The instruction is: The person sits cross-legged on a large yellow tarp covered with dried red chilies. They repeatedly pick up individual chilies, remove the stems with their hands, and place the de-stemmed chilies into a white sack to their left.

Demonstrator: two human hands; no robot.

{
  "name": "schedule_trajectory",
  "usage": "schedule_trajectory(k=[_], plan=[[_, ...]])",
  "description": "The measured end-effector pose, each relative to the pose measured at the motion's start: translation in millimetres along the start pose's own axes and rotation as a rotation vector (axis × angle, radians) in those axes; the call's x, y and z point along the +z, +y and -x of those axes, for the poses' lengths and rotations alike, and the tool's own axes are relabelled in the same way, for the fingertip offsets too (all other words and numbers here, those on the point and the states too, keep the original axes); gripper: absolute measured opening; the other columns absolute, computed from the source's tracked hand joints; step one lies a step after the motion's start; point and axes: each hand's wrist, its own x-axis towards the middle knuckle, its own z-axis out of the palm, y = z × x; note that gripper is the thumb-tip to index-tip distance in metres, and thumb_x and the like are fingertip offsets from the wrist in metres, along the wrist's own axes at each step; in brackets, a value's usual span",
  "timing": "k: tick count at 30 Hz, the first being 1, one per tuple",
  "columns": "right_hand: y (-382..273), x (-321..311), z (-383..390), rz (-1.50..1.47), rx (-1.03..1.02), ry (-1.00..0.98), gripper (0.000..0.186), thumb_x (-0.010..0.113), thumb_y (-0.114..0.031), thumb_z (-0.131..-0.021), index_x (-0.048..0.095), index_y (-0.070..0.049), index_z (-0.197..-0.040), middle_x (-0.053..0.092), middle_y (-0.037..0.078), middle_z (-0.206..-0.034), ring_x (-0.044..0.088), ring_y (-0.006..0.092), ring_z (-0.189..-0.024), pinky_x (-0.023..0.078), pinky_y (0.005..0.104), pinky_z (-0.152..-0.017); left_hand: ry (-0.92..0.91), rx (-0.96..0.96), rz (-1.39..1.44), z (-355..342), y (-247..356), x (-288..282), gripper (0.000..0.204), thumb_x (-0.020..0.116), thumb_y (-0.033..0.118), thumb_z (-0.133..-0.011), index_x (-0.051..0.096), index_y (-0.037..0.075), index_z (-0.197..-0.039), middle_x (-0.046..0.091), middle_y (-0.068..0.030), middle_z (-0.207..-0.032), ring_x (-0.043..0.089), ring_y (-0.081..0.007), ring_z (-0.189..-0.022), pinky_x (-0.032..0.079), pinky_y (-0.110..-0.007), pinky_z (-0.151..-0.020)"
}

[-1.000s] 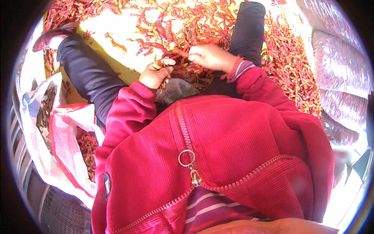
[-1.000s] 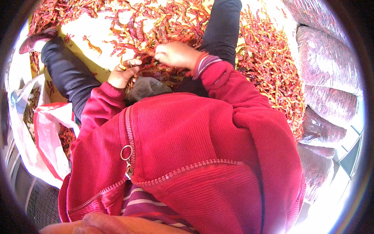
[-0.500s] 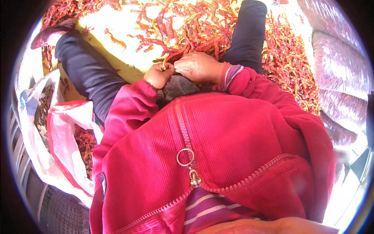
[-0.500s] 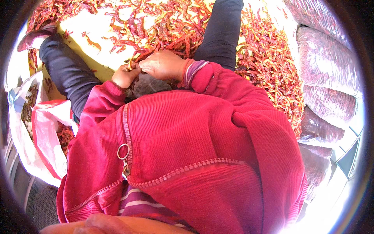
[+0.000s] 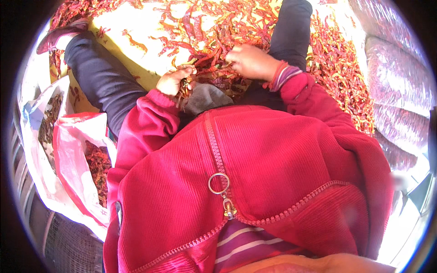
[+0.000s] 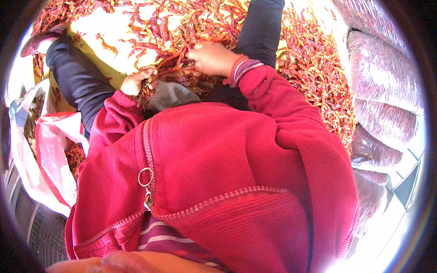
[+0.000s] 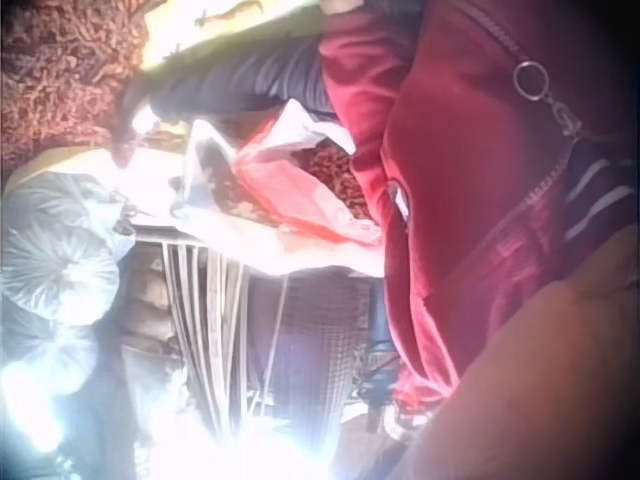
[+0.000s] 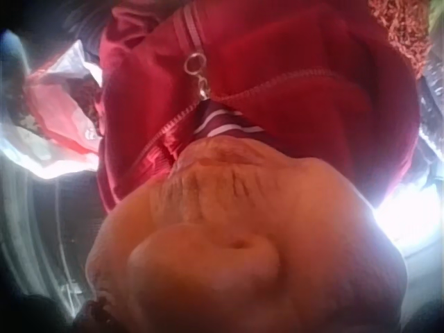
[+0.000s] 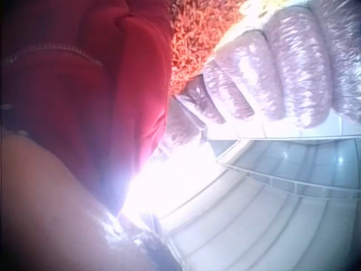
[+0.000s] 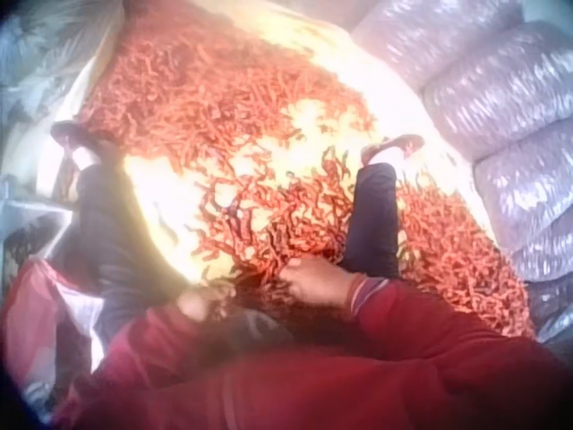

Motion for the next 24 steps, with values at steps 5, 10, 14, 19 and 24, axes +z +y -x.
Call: schedule_trajectory(k=[5, 10, 14, 19, 24], plan=[[34, -6, -32, -0.105, 0.38, 0.212, 0.024, 0.047, -0.025, -0.072, 0.053, -0.002, -0.073, 0.055, 0.017, -0.074, 0.053, 0.0324, -0.074, 0.04, 0.0398, -0.068, -0.114, 0.006, 0.066, -1, 0, -5, 0.022, 0.048, 0.03, -0.077, 0.046, 0.008, -0.073, 0.042, -0.001, -0.06, 0.042, -0.0114, -0.048, 0.032, -0.022, -0.036], [48, 14, -57, -0.049, 0.525, 0.133, 0.031, 0.051, -0.032, -0.071, 0.055, -0.002, -0.08, 0.056, 0.017, -0.078, 0.053, 0.0312, -0.078, 0.041, 0.0374, -0.07, 0.073, 0.047, 0.01, 0, 3, -2, 0.02, 0.05, 0.027, -0.077, 0.049, 0.007, -0.072, 0.047, -0.0027, -0.063, 0.042, -0.0112, -0.046, 0.032, -0.022, -0.035], [62, 25, -48, -0.4, 0.453, 0.308, 0.023, 0.057, -0.024, -0.068, 0.053, -0.004, -0.078, 0.055, 0.013, -0.069, 0.054, 0.0243, -0.067, 0.042, 0.0323, -0.063, 0.092, 0.063, -0.048, -9, 4, -7, 0.009, 0.053, 0.015, -0.076, 0.054, 0.006, -0.073, 0.05, -0.0006, -0.059, 0.044, -0.0099, -0.042, 0.034, -0.02, -0.037], [34, 7, -41, -0.575, 0.202, 0.452, 0.017, 0.058, -0.012, -0.072, 0.047, 0.0, -0.077, 0.047, 0.0, -0.068, 0.044, 0.0064, -0.064, 0.039, 0.0228, -0.059, 0.028, 0.201, -0.065, -19, -5, -13, 0.011, 0.052, 0.009, -0.076, 0.057, 0.007, -0.085, 0.049, 0.0026, -0.058, 0.042, -0.0068, -0.043, 0.032, -0.019, -0.037], [-27, -32, -38, -0.361, 0.006, 0.517, 0.013, 0.058, -0.01, -0.069, 0.049, -0.003, -0.076, 0.05, 0.008, -0.067, 0.05, 0.0153, -0.06, 0.04, 0.0259, -0.056, 0.079, 0.322, -0.137, -2, 11, 16, 0.03, 0.05, 0.005, -0.077, 0.049, 0.013, -0.106, 0.047, 0.0043, -0.059, 0.039, -0.0044, -0.044, 0.031, -0.018, -0.039]])
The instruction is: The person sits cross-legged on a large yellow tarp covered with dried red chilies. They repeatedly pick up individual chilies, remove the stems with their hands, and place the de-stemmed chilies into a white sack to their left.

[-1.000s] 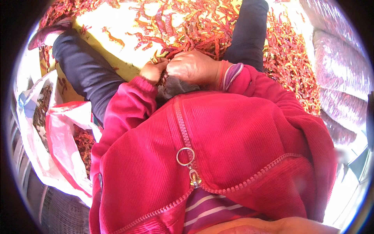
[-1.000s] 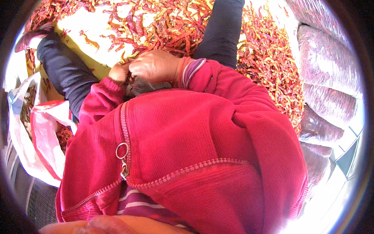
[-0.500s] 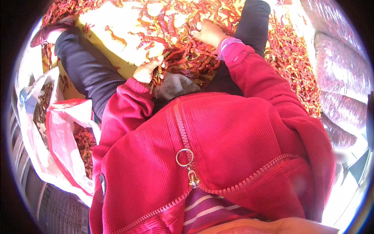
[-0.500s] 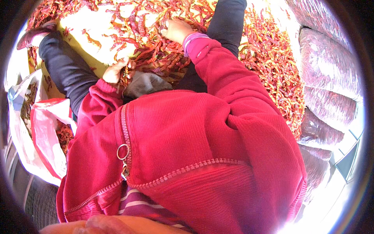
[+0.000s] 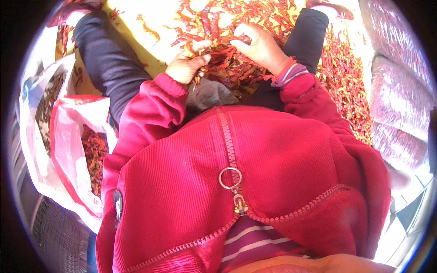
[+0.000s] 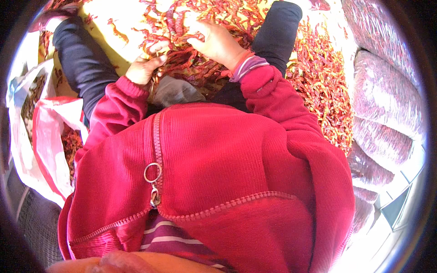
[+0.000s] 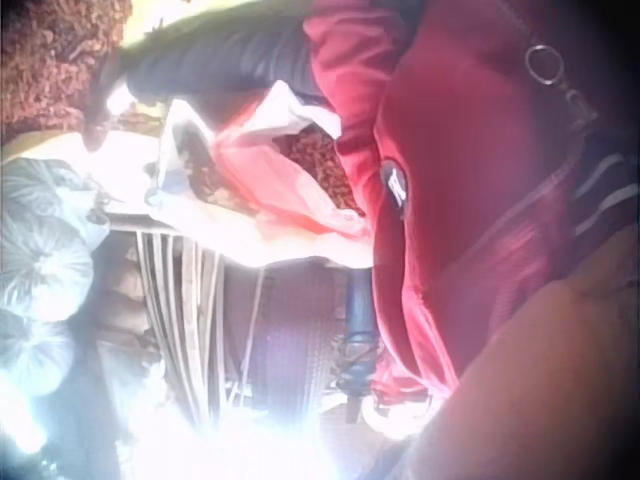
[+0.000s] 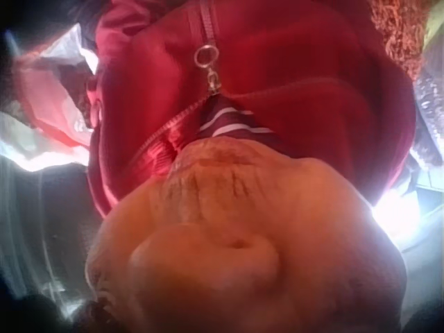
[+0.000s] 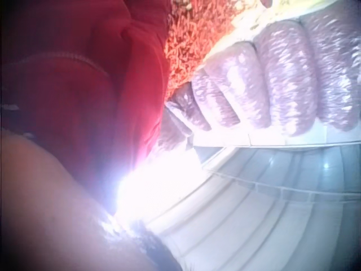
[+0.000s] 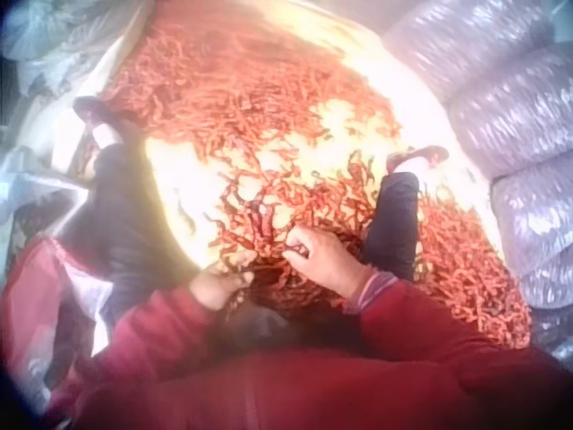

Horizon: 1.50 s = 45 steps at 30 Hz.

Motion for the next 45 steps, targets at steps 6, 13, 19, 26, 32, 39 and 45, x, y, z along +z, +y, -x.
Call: schedule_trajectory(k=[6, 13, 19, 26, 32, 39, 45], plan=[[-37, 12, 1, 0.03, -0.058, -0.164, 0.018, 0.056, -0.014, -0.069, 0.048, -0.004, -0.082, 0.053, 0.011, -0.072, 0.053, 0.0265, -0.069, 0.042, 0.0334, -0.061, 0.058, 0.046, -0.135, 12, 12, 16, 0.016, 0.049, 0.011, -0.079, 0.054, 0.009, -0.094, 0.052, 0.0025, -0.065, 0.044, -0.0065, -0.049, 0.035, -0.018, -0.042], [-40, 15, -2, -0.194, 0.065, -0.231, 0.011, 0.054, -0.007, -0.075, 0.049, -0.005, -0.085, 0.044, -0.003, -0.067, 0.04, 0.0026, -0.057, 0.035, 0.0191, -0.05, -0.035, 0.021, 0.07, 4, 2, -9, 0.01, 0.047, 0.009, -0.079, 0.054, 0.005, -0.085, 0.055, -0.0041, -0.068, 0.049, -0.0115, -0.052, 0.038, -0.022, -0.042], [-36, 20, -9, -0.246, 0.134, -0.244, 0.015, 0.054, -0.014, -0.073, 0.051, -0.003, -0.082, 0.053, 0.009, -0.067, 0.053, 0.0151, -0.063, 0.041, 0.0263, -0.058, -0.057, -0.058, 0.229, 1, -4, -13, 0.009, 0.048, 0.009, -0.078, 0.054, 0.004, -0.084, 0.055, -0.0054, -0.066, 0.048, -0.0126, -0.049, 0.038, -0.022, -0.041], [-31, 24, -5, -0.347, 0.156, -0.261, 0.014, 0.051, -0.016, -0.076, 0.05, -0.003, -0.083, 0.051, 0.004, -0.065, 0.05, 0.0102, -0.059, 0.04, 0.0241, -0.054, -0.042, -0.164, 0.155, 3, 2, -10, 0.01, 0.047, 0.009, -0.079, 0.053, 0.003, -0.085, 0.054, -0.0064, -0.07, 0.047, -0.0124, -0.052, 0.037, -0.021, -0.041], [-41, 9, -2, -0.746, 0.38, -0.367, 0.018, 0.046, -0.018, -0.081, 0.049, -0.002, -0.088, 0.05, 0.002, -0.069, 0.048, 0.0089, -0.058, 0.041, 0.0207, -0.052, -0.212, -0.045, 0.177, 11, 7, -7, 0.013, 0.049, 0.011, -0.077, 0.049, 0.004, -0.087, 0.048, -0.0019, -0.066, 0.043, -0.0103, -0.05, 0.035, -0.021, -0.041], [-50, 4, 5, -0.966, 0.401, -0.326, 0.018, 0.043, -0.015, -0.082, 0.048, -0.002, -0.094, 0.049, 0.002, -0.068, 0.048, 0.0093, -0.058, 0.04, 0.0205, -0.052, -0.227, -0.008, 0.196, 26, 12, 2, 0.014, 0.053, 0.014, -0.074, 0.051, 0.003, -0.083, 0.049, -0.0026, -0.062, 0.043, -0.0092, -0.049, 0.032, -0.019, -0.04], [-51, 2, 3, -1.023, 0.335, -0.344, 0.017, 0.043, -0.011, -0.081, 0.048, -0.003, -0.095, 0.049, 0.002, -0.068, 0.048, 0.009, -0.059, 0.039, 0.0197, -0.054, -0.273, 0.036, 0.145, 27, 14, -2, 0.018, 0.051, 0.011, -0.075, 0.052, 0.001, -0.091, 0.053, -0.0035, -0.069, 0.046, -0.0102, -0.052, 0.035, -0.02, -0.045]])
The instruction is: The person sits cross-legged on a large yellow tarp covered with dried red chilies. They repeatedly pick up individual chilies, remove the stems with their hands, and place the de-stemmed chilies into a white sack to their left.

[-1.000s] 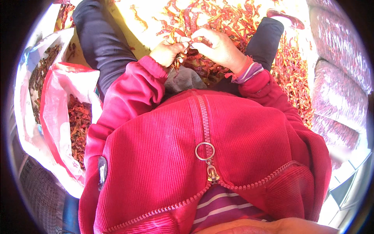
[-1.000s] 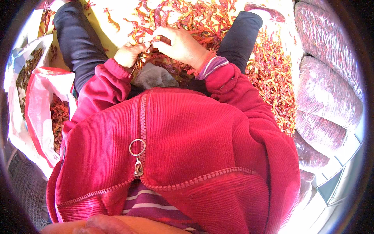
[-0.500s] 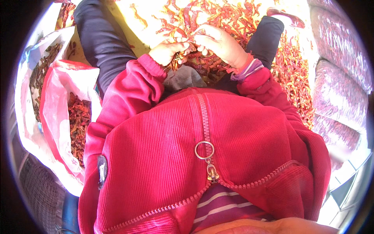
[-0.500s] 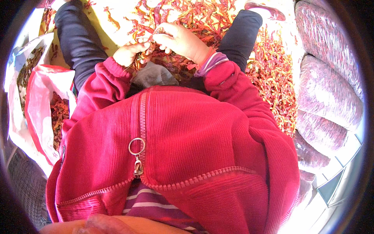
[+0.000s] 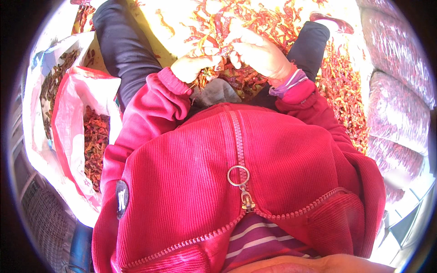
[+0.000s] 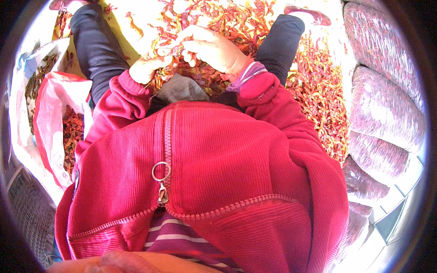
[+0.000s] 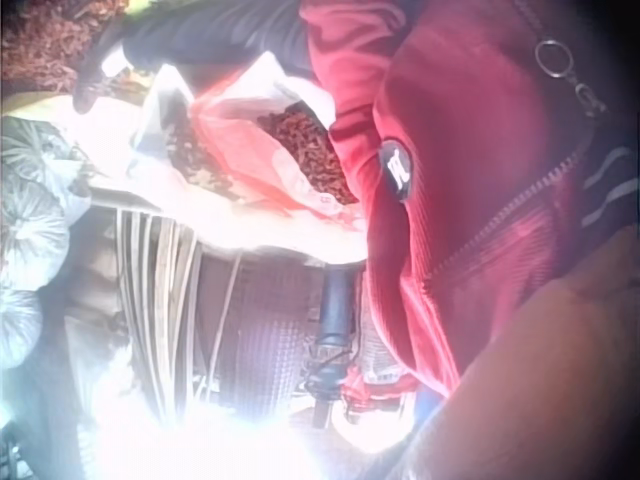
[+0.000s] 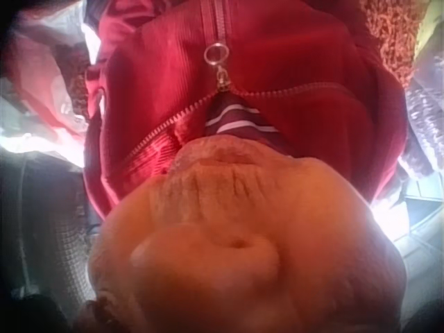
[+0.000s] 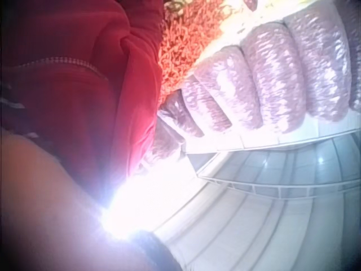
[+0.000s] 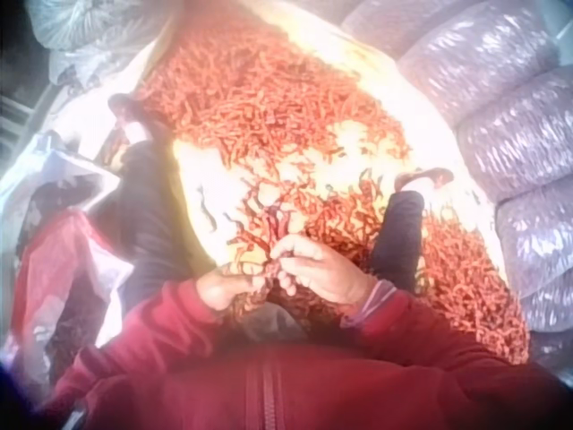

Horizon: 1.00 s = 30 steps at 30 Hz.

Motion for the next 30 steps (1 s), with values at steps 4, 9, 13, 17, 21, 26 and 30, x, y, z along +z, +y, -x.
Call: schedule_trajectory(k=[4, 9, 13, 17, 21, 26, 30], plan=[[-3, 1, -2, 0.253, -0.136, 0.036, 0.014, 0.045, -0.004, -0.078, 0.049, -0.002, -0.092, 0.049, 0.002, -0.073, 0.049, 0.0099, -0.067, 0.04, 0.0208, -0.062, -0.053, 0.123, -0.1, 0, 1, -11, 0.019, 0.049, 0.007, -0.077, 0.051, 0.001, -0.095, 0.055, -0.0028, -0.076, 0.047, -0.0087, -0.057, 0.037, -0.02, -0.05], [-9, -1, -4, 0.536, -0.457, -0.076, 0.014, 0.047, 0.002, -0.074, 0.05, -0.002, -0.087, 0.048, 0.003, -0.083, 0.048, 0.0112, -0.083, 0.039, 0.0228, -0.074, 0.092, 0.207, -0.396, 12, 30, 14, 0.021, 0.046, 0.006, -0.076, 0.055, 0.003, -0.095, 0.057, -0.0035, -0.08, 0.052, -0.0102, -0.075, 0.042, -0.025, -0.068], [-19, 10, 7, 0.343, -0.352, -0.054, 0.018, 0.044, 0.004, -0.074, 0.047, -0.002, -0.091, 0.048, 0.002, -0.088, 0.046, 0.0111, -0.09, 0.038, 0.0238, -0.077, 0.199, 0.53, -1.003, 18, 38, 21, 0.015, 0.045, 0.004, -0.079, 0.053, 0.0, -0.092, 0.048, 0.001, -0.065, 0.044, -0.0066, -0.059, 0.037, -0.019, -0.054], [-36, 15, 17, 0.267, -0.319, -0.067, 0.021, 0.046, -0.002, -0.074, 0.044, -0.003, -0.095, 0.046, 0.001, -0.089, 0.045, 0.0091, -0.085, 0.039, 0.0222, -0.072, 0.184, 0.747, -1.232, 25, 49, 38, 0.017, 0.045, -0.002, -0.075, 0.052, 0.0, -0.09, 0.048, -0.0035, -0.068, 0.045, -0.0102, -0.057, 0.037, -0.021, -0.056], [-40, 24, 17, 0.679, -0.409, -0.011, 0.018, 0.051, -0.011, -0.074, 0.046, -0.004, -0.09, 0.048, 0.004, -0.08, 0.049, 0.0126, -0.07, 0.04, 0.025, -0.061, 0.189, 0.771, -1.332, 28, 49, 47, 0.017, 0.045, -0.003, -0.073, 0.053, 0.002, -0.087, 0.049, -0.0077, -0.067, 0.048, -0.0163, -0.06, 0.039, -0.023, -0.056], [-27, 24, 11, 1.05, -0.519, 0.079, 0.016, 0.052, -0.016, -0.072, 0.051, -0.005, -0.084, 0.053, 0.014, -0.068, 0.052, 0.0287, -0.062, 0.041, 0.0341, -0.057, 0.115, 0.785, -1.464, 24, 41, 48, 0.016, 0.047, -0.002, -0.071, 0.053, 0.002, -0.085, 0.051, -0.01, -0.067, 0.05, -0.023, -0.061, 0.042, -0.028, -0.056], [-10, 23, 16, 1.032, -0.305, 0.027, 0.014, 0.048, -0.017, -0.074, 0.052, -0.004, -0.079, 0.053, 0.014, -0.065, 0.053, 0.0293, -0.063, 0.041, 0.0353, -0.054, 0.041, 0.602, -1.627, 24, 28, 44, 0.02, 0.05, -0.001, -0.066, 0.053, 0.004, -0.085, 0.051, -0.0104, -0.069, 0.052, -0.0264, -0.062, 0.043, -0.031, -0.056]])
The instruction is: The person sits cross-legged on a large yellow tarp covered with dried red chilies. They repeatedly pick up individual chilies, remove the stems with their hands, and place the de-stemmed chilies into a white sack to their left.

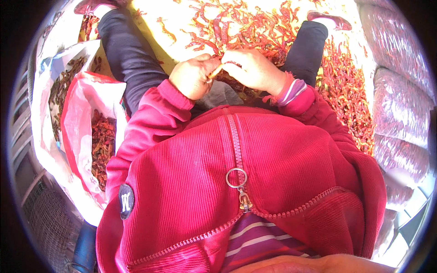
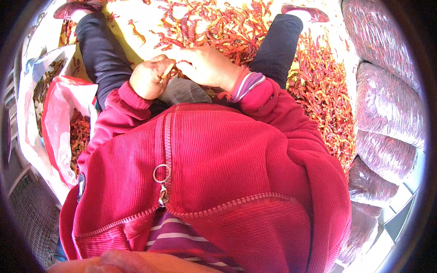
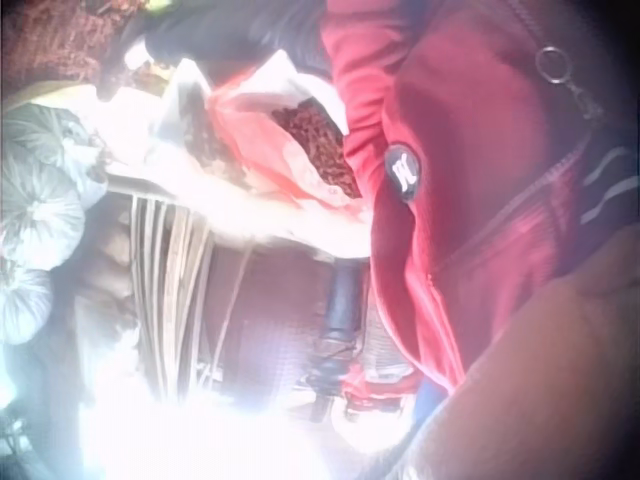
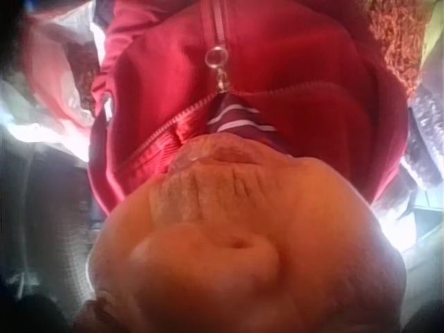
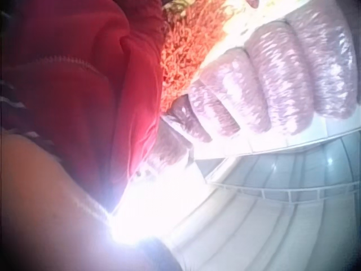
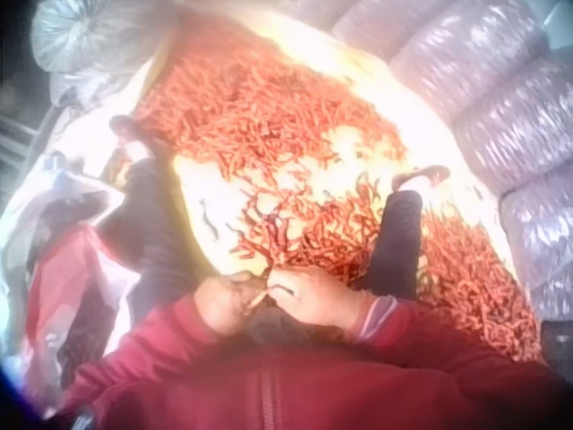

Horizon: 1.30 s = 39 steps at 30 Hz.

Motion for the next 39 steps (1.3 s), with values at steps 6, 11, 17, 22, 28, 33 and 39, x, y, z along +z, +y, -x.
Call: schedule_trajectory(k=[6, 11, 17, 22, 28, 33, 39], plan=[[19, -8, 19, -0.312, 0.207, -0.013, 0.013, 0.05, -0.016, -0.075, 0.053, -0.003, -0.074, 0.051, 0.008, -0.061, 0.051, 0.0165, -0.055, 0.04, 0.0274, -0.053, -0.199, -0.035, -0.069, 12, -15, 18, 0.023, 0.05, -0.001, -0.063, 0.053, 0.008, -0.084, 0.049, -0.0098, -0.069, 0.052, -0.0273, -0.063, 0.043, -0.033, -0.055], [78, -20, 42, -0.116, 0.247, -0.19, 0.017, 0.047, -0.011, -0.075, 0.05, -0.002, -0.09, 0.052, 0.01, -0.078, 0.051, 0.0199, -0.074, 0.04, 0.0292, -0.066, 0.136, -0.515, 0.805, 21, -18, -2, 0.016, 0.041, 0.0, -0.073, 0.053, 0.001, -0.083, 0.054, -0.0043, -0.068, 0.046, -0.0118, -0.054, 0.037, -0.025, -0.047], [163, -27, 29, 0.236, 0.259, 0.102, 0.023, 0.045, -0.014, -0.073, 0.051, -0.008, -0.094, 0.054, 0.016, -0.081, 0.053, 0.0305, -0.076, 0.041, 0.0363, -0.07, 0.422, -0.747, 1.155, 80, -45, -104, 0.004, 0.043, 0.004, -0.072, 0.046, 0.007, -0.071, 0.039, 0.0009, -0.055, 0.036, -0.0064, -0.045, 0.028, -0.017, -0.042], [207, -10, -7, 0.372, 0.326, 0.067, 0.024, 0.048, -0.015, -0.073, 0.051, -0.01, -0.096, 0.055, 0.015, -0.087, 0.053, 0.0291, -0.084, 0.041, 0.0372, -0.071, 0.484, -1.044, 0.66, 165, -39, -144, 0.012, 0.046, 0.017, -0.077, 0.047, 0.007, -0.07, 0.04, 0.0022, -0.054, 0.032, -0.0055, -0.038, 0.024, -0.019, -0.035], [223, 0, -17, 0.362, 0.417, 0.018, 0.015, 0.048, -0.016, -0.076, 0.053, -0.007, -0.087, 0.056, 0.007, -0.072, 0.054, 0.0191, -0.067, 0.042, 0.0305, -0.061, 0.443, -1.205, -0.114, 262, -61, -131, 0.017, 0.048, 0.018, -0.077, 0.055, 0.003, -0.08, 0.049, -0.0007, -0.061, 0.043, -0.0072, -0.052, 0.034, -0.021, -0.049], [236, -20, 1, -0.352, 0.61, 0.088, 0.016, 0.048, -0.015, -0.077, 0.052, -0.004, -0.088, 0.054, 0.003, -0.071, 0.05, 0.0115, -0.062, 0.04, 0.0243, -0.053, 0.184, -1.075, -0.279, 235, -42, -110, 0.037, 0.044, 0.009, -0.076, 0.039, 0.002, -0.112, 0.053, -0.0113, -0.088, 0.052, -0.0192, -0.079, 0.04, -0.029, -0.07], [194, -35, 17, -0.86, 0.655, 0.156, 0.017, 0.046, -0.01, -0.08, 0.049, -0.001, -0.094, 0.05, 0.003, -0.072, 0.045, 0.0079, -0.06, 0.037, 0.0184, -0.047, 0.141, -1.021, -0.338, 214, -30, -114, 0.038, 0.04, 0.006, -0.077, 0.038, 0.002, -0.114, 0.054, -0.0133, -0.092, 0.052, -0.0208, -0.085, 0.04, -0.03, -0.074]])
